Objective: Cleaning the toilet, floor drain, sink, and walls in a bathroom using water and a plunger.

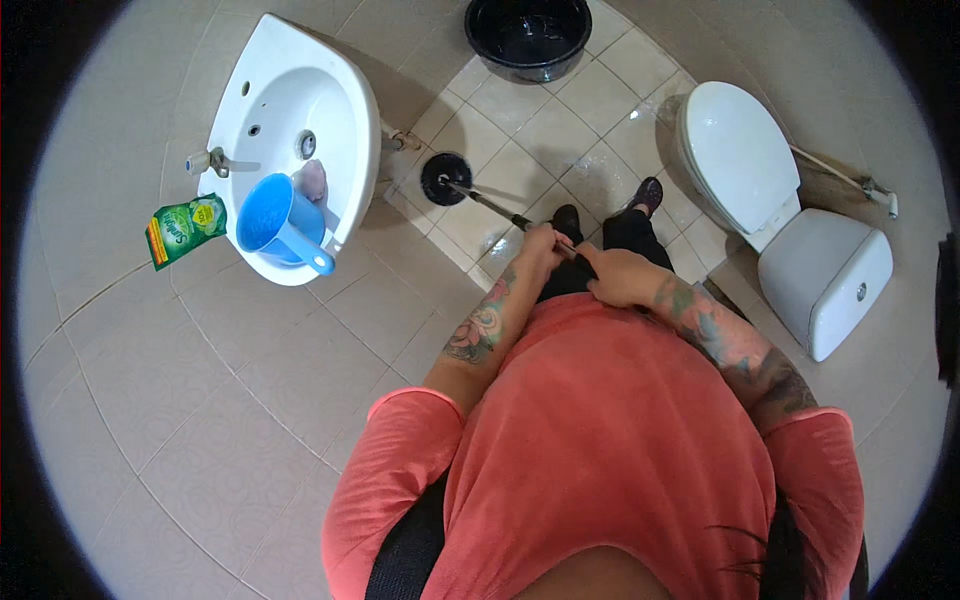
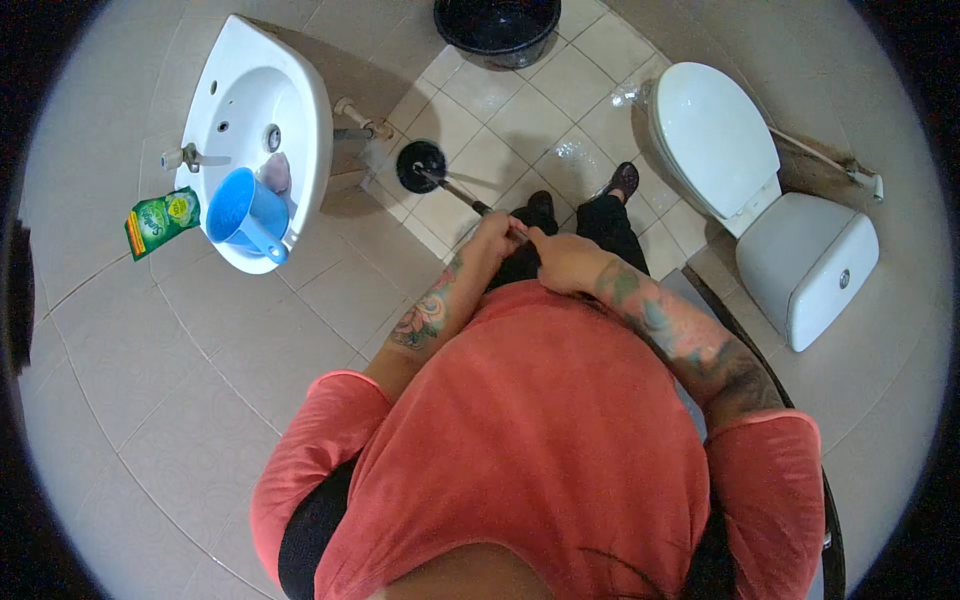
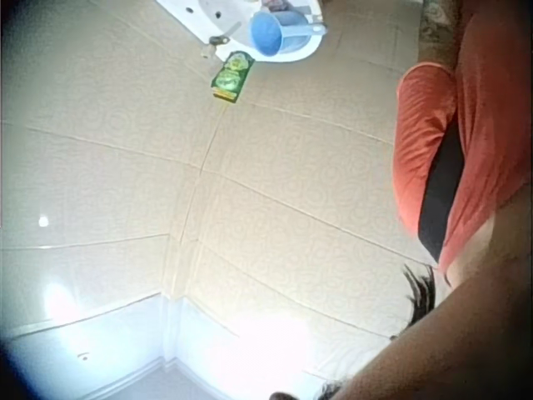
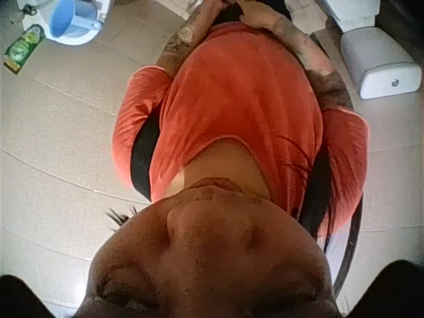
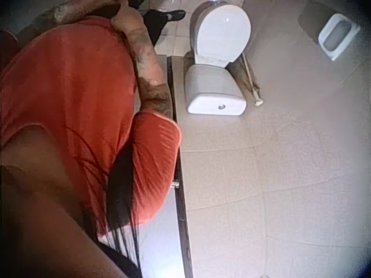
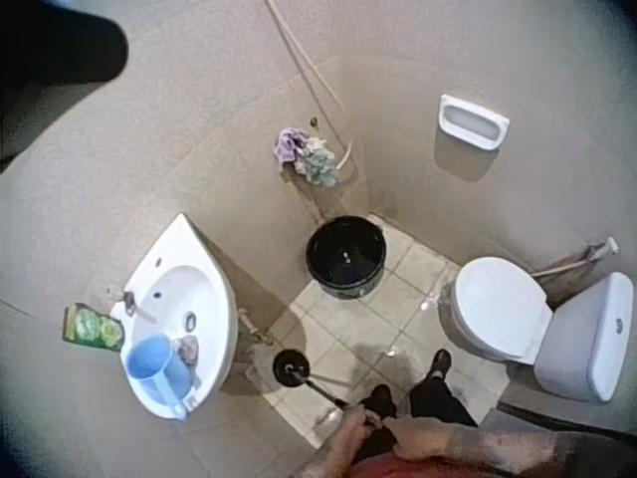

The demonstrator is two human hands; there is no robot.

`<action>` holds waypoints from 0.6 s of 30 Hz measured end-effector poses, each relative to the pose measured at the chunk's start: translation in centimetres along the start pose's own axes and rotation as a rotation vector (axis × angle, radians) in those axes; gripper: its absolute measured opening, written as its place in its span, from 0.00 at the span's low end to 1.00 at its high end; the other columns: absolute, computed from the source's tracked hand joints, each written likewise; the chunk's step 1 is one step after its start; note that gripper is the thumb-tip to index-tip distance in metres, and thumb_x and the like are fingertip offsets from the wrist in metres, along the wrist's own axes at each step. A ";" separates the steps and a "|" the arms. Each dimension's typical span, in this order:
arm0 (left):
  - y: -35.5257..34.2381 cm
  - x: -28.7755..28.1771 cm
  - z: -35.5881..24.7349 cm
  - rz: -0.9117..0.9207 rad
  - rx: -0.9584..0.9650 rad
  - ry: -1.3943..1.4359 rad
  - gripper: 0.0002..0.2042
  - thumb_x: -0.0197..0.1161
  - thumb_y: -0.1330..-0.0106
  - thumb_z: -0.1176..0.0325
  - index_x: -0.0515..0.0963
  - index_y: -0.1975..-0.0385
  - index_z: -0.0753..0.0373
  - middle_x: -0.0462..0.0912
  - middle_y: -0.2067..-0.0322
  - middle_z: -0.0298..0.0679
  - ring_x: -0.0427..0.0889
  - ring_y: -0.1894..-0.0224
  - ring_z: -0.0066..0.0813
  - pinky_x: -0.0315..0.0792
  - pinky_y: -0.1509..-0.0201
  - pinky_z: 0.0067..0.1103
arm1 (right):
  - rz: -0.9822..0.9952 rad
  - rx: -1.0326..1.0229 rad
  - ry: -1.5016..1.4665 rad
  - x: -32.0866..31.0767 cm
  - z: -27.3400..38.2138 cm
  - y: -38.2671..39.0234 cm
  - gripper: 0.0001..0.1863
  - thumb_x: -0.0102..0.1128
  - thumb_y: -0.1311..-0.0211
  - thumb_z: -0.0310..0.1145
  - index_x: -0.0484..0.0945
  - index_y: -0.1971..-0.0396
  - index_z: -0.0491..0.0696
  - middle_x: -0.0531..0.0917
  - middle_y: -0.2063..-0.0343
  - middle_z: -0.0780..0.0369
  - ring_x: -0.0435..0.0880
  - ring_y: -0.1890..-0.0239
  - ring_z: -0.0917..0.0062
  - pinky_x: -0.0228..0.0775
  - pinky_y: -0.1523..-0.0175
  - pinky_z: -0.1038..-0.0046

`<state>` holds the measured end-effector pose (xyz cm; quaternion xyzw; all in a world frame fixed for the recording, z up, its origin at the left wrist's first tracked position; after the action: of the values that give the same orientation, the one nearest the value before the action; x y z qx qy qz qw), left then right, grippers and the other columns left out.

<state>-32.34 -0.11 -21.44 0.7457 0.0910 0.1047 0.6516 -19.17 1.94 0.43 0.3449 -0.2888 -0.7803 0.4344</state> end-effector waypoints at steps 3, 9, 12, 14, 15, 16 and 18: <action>9.4 4.7 -8.3 0.376 1.394 -1.329 0.15 0.45 0.33 0.67 0.77 0.77 0.68 0.78 0.80 0.53 0.75 0.80 0.45 0.73 0.74 0.36 | -0.072 -0.014 -0.395 0.1 -0.6 -3.4 0.30 0.59 0.41 0.34 0.60 0.39 0.49 0.80 0.67 0.50 0.82 0.70 0.62 0.73 0.68 0.61; -2.6 -10.1 -7.9 -0.202 -0.017 -0.092 0.10 0.47 0.35 0.74 0.72 0.79 0.65 0.74 0.84 0.43 0.68 0.87 0.32 0.68 0.82 0.26 | 0.206 0.115 -1.265 4.7 3.6 -8.2 0.31 0.56 0.36 0.32 0.56 0.34 0.53 0.73 0.73 0.64 0.70 0.83 0.80 0.63 0.80 0.75; 0.3 -1.2 -10.3 0.119 0.436 -0.862 0.09 0.50 0.35 0.68 0.73 0.73 0.65 0.77 0.80 0.48 0.75 0.81 0.40 0.70 0.78 0.37 | 0.152 0.150 -1.377 2.4 1.1 -4.9 0.32 0.54 0.35 0.30 0.54 0.32 0.54 0.72 0.73 0.65 0.67 0.84 0.82 0.61 0.81 0.77; 0.2 -4.0 -8.2 0.172 1.148 -1.114 0.12 0.50 0.33 0.65 0.74 0.73 0.66 0.78 0.81 0.49 0.76 0.80 0.41 0.71 0.76 0.37 | 0.251 0.179 -1.324 2.2 3.5 -1.4 0.34 0.53 0.34 0.29 0.51 0.31 0.55 0.72 0.74 0.65 0.66 0.85 0.84 0.59 0.81 0.78; -1.7 -2.6 -6.4 0.179 0.674 -0.516 0.13 0.50 0.33 0.65 0.74 0.75 0.66 0.78 0.82 0.49 0.76 0.80 0.42 0.71 0.75 0.38 | 0.212 0.234 -1.373 2.1 1.4 0.0 0.34 0.54 0.34 0.30 0.50 0.31 0.55 0.72 0.74 0.65 0.66 0.85 0.84 0.59 0.82 0.79; -1.0 0.6 -2.2 0.155 0.166 0.037 0.14 0.49 0.33 0.64 0.74 0.76 0.66 0.78 0.82 0.49 0.77 0.80 0.43 0.71 0.74 0.39 | 0.172 0.246 -1.406 1.7 -0.3 1.4 0.34 0.54 0.34 0.30 0.50 0.31 0.55 0.72 0.74 0.65 0.66 0.85 0.84 0.59 0.82 0.79; 1.2 2.8 -1.4 0.091 0.121 -0.034 0.14 0.48 0.33 0.65 0.74 0.76 0.67 0.78 0.81 0.50 0.76 0.81 0.43 0.71 0.76 0.38 | 0.178 0.317 -1.380 1.9 -1.7 3.2 0.35 0.54 0.34 0.31 0.49 0.30 0.56 0.72 0.76 0.66 0.64 0.87 0.84 0.57 0.84 0.81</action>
<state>-30.01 1.84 -19.99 0.7888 0.0520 0.1157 0.6015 -16.99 -1.40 1.26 -0.1935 -0.6348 -0.7309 0.1595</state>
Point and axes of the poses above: each hand's wrist, its own y-axis away from the middle knuckle, its own x-axis out of the palm, z = x × y, the point moved 10 cm from there along -y, towards the middle knuckle
